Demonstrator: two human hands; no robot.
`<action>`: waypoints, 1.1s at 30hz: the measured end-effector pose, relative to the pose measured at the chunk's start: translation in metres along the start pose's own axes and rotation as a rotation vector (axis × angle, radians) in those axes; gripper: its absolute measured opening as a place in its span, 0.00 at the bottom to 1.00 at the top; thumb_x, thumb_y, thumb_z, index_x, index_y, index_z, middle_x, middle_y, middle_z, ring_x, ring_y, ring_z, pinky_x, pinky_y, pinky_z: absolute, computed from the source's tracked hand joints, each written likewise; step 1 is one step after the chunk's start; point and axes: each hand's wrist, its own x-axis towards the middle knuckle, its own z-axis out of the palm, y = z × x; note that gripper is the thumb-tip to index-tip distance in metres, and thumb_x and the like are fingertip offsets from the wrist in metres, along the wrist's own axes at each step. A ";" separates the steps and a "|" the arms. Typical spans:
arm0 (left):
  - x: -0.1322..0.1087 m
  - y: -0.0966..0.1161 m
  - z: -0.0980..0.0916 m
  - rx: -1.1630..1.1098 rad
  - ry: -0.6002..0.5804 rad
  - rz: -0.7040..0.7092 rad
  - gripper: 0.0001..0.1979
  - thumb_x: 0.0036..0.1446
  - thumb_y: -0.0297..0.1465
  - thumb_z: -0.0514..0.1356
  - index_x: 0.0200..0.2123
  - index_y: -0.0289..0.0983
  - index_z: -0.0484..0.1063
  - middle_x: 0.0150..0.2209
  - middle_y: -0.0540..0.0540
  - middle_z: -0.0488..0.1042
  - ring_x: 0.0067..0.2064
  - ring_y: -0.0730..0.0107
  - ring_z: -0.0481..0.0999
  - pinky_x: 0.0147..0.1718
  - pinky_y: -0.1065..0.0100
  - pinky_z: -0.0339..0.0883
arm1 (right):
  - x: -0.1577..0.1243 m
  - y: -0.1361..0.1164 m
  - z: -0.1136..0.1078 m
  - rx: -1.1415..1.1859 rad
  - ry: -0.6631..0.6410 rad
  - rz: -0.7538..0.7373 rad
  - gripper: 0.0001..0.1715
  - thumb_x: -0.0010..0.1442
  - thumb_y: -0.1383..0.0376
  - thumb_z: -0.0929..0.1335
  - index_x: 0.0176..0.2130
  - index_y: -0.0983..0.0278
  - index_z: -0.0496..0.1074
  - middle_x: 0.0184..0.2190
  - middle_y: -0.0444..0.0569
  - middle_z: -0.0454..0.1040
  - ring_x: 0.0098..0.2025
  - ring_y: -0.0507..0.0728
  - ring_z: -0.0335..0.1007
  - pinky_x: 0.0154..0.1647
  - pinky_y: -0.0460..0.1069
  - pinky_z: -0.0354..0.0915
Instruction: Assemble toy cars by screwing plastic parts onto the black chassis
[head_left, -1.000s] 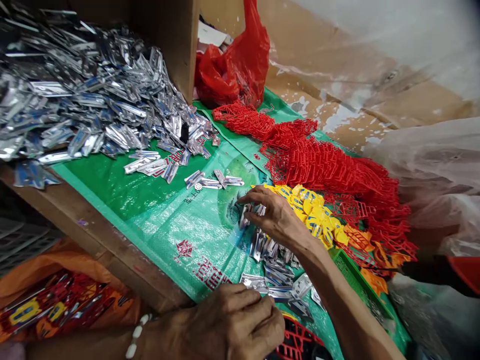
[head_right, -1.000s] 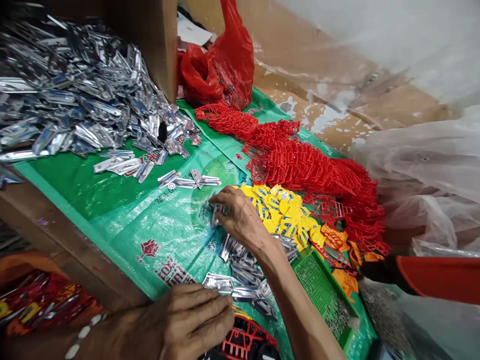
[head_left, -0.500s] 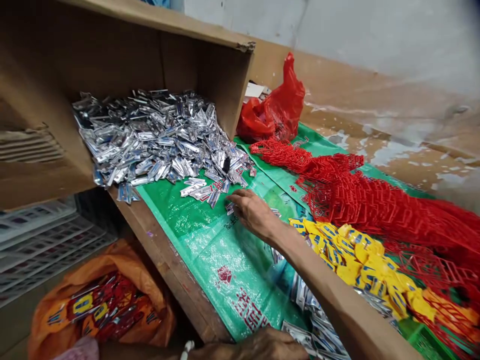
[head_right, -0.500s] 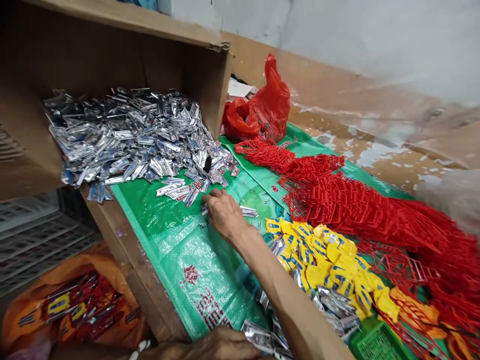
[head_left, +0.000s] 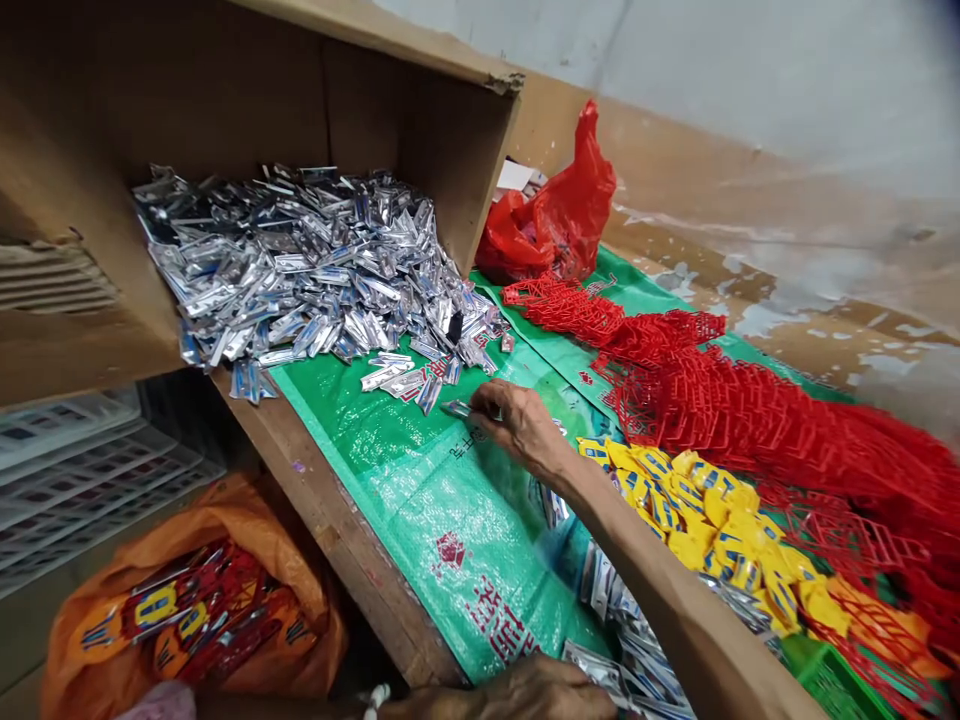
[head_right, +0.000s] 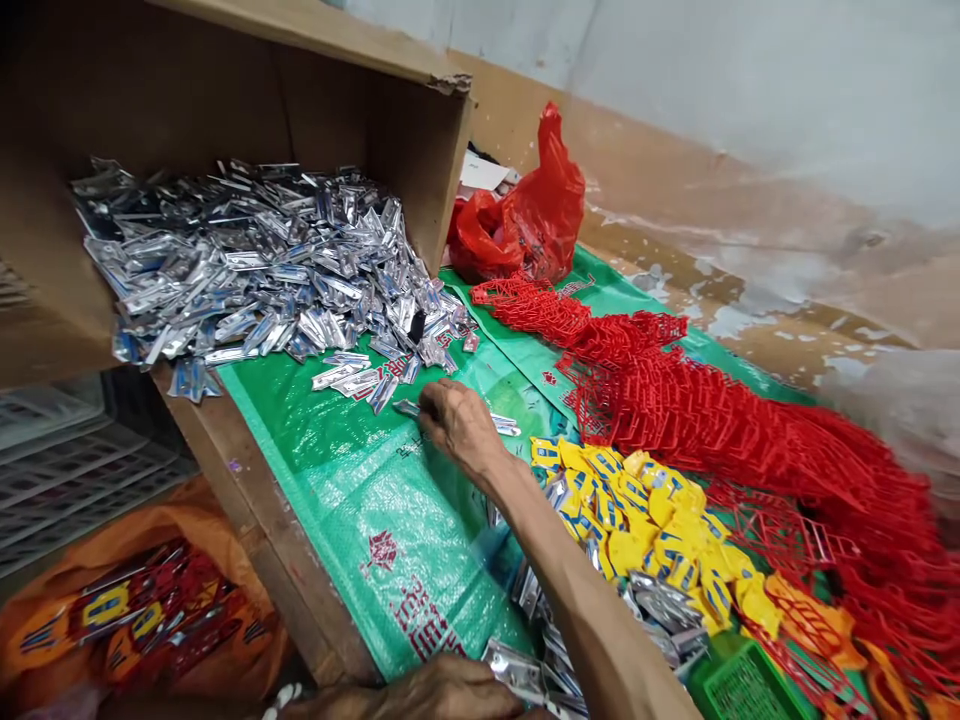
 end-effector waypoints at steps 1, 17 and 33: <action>0.000 0.000 -0.004 0.002 0.008 0.003 0.12 0.70 0.40 0.57 0.37 0.39 0.73 0.28 0.54 0.77 0.25 0.80 0.74 0.21 0.79 0.65 | -0.002 -0.002 -0.002 0.051 -0.004 0.014 0.05 0.57 0.73 0.66 0.32 0.64 0.70 0.28 0.44 0.69 0.31 0.52 0.61 0.35 0.48 0.57; -0.003 0.001 -0.095 -0.183 0.036 0.019 0.21 0.62 0.15 0.46 0.54 0.30 0.69 0.47 0.38 0.80 0.47 0.65 0.81 0.45 0.65 0.77 | -0.201 -0.041 -0.038 0.966 0.463 0.539 0.25 0.51 0.61 0.75 0.50 0.60 0.76 0.31 0.40 0.69 0.23 0.48 0.71 0.26 0.47 0.70; 0.002 -0.004 -0.094 -0.199 0.103 0.037 0.26 0.53 0.13 0.47 0.54 0.28 0.66 0.43 0.38 0.82 0.42 0.64 0.84 0.39 0.67 0.80 | -0.277 -0.086 0.015 0.454 1.019 0.736 0.14 0.47 0.60 0.77 0.30 0.61 0.72 0.27 0.43 0.73 0.28 0.51 0.70 0.28 0.44 0.68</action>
